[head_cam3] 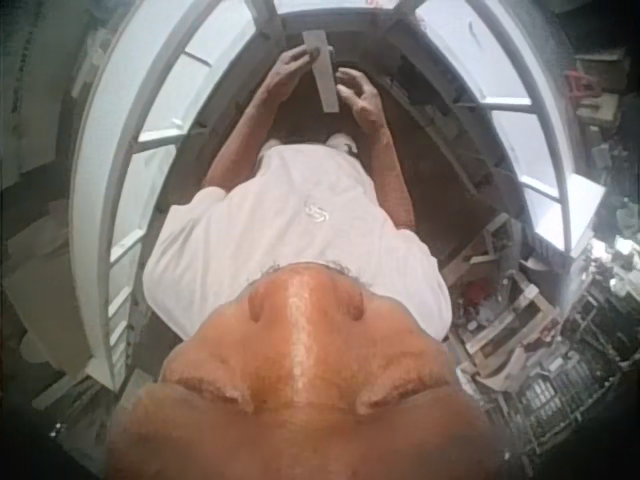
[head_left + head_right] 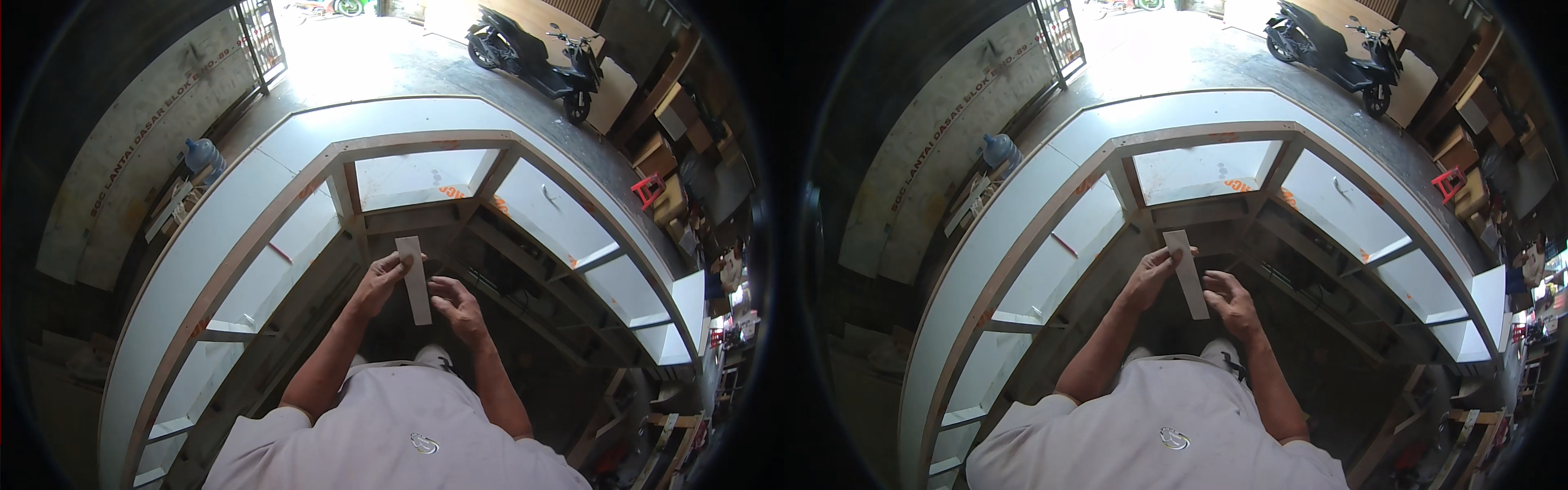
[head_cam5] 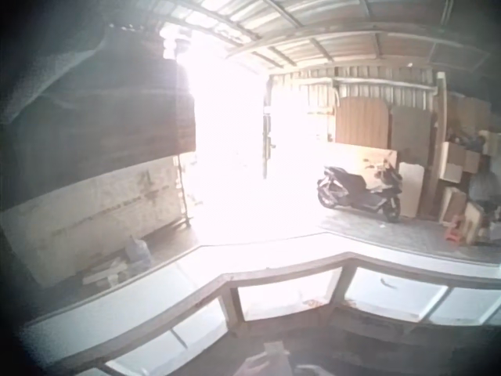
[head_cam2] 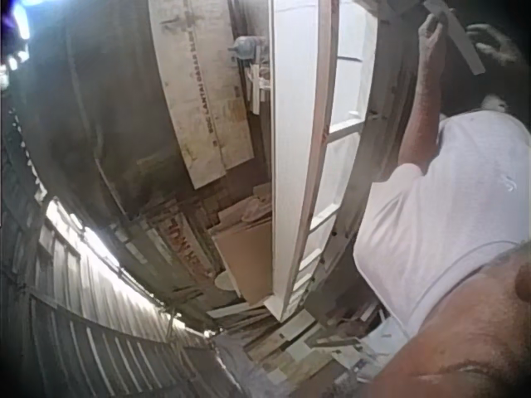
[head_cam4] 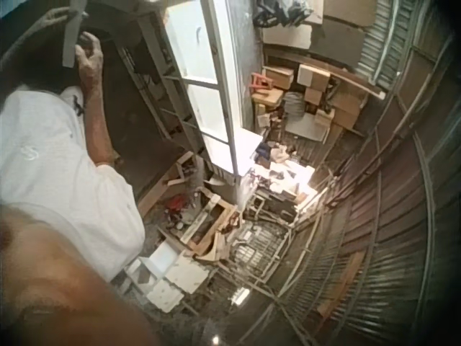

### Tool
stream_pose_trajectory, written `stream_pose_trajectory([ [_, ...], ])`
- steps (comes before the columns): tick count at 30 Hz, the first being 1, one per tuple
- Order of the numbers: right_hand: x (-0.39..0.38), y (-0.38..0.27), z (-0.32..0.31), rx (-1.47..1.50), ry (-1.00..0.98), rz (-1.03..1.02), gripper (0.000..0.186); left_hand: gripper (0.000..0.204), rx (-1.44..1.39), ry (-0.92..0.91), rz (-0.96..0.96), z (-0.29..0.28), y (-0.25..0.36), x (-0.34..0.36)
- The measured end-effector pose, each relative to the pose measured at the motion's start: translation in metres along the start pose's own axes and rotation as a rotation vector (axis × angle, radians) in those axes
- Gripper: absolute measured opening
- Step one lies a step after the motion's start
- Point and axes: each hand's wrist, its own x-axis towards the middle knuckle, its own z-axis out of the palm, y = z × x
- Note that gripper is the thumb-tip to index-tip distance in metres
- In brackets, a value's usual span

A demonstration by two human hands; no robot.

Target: The person peels backing from laminate strips and presses them onto the wooden cabinet frame by hand.

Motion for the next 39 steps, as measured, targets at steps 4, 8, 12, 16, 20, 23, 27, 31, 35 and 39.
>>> stream_pose_trajectory([
  [4, 0.051, -0.007, 0.027, 0.059, -0.144, -0.029, 0.025, 0.050, -0.049, 0.046, 0.040, -0.004, 0.000, 0.019],
  [8, 0.088, 0.009, 0.028, 0.129, -0.231, 0.065, 0.013, 0.050, 0.032, 0.163, -0.012, -0.031, 0.006, 0.028],
  [12, 0.137, 0.036, 0.002, 0.167, -0.272, 0.074, 0.015, 0.052, 0.106, 0.442, -0.051, -0.066, 0.005, 0.039],
  [16, 0.189, 0.054, -0.031, 0.004, -0.289, 0.120, 0.015, 0.054, 0.283, 0.739, -0.068, -0.132, -0.015, 0.053],
  [20, 0.236, 0.050, -0.040, 0.126, -0.242, 0.022, 0.017, 0.071, 0.449, 0.840, 0.121, -0.168, -0.025, 0.095],
  [23, 0.266, 0.072, -0.044, 0.214, -0.320, -0.004, 0.016, 0.075, 0.586, 0.848, 0.176, -0.192, -0.039, 0.124],
  [27, 0.295, 0.095, -0.034, 0.271, -0.349, -0.061, 0.015, 0.067, 0.777, 0.712, 0.225, -0.210, -0.051, 0.160],
  [31, 0.326, 0.123, -0.009, 0.314, -0.362, -0.271, 0.013, 0.057, 0.663, 0.672, 0.157, -0.234, -0.093, 0.174],
  [35, 0.353, 0.147, 0.016, 0.241, -0.334, -0.509, 0.013, 0.049, 0.419, 0.748, 0.420, -0.228, -0.112, 0.180],
  [39, 0.357, 0.157, 0.052, 0.188, -0.135, -0.632, 0.014, 0.046, 0.422, 0.786, 0.634, -0.233, -0.130, 0.191],
])
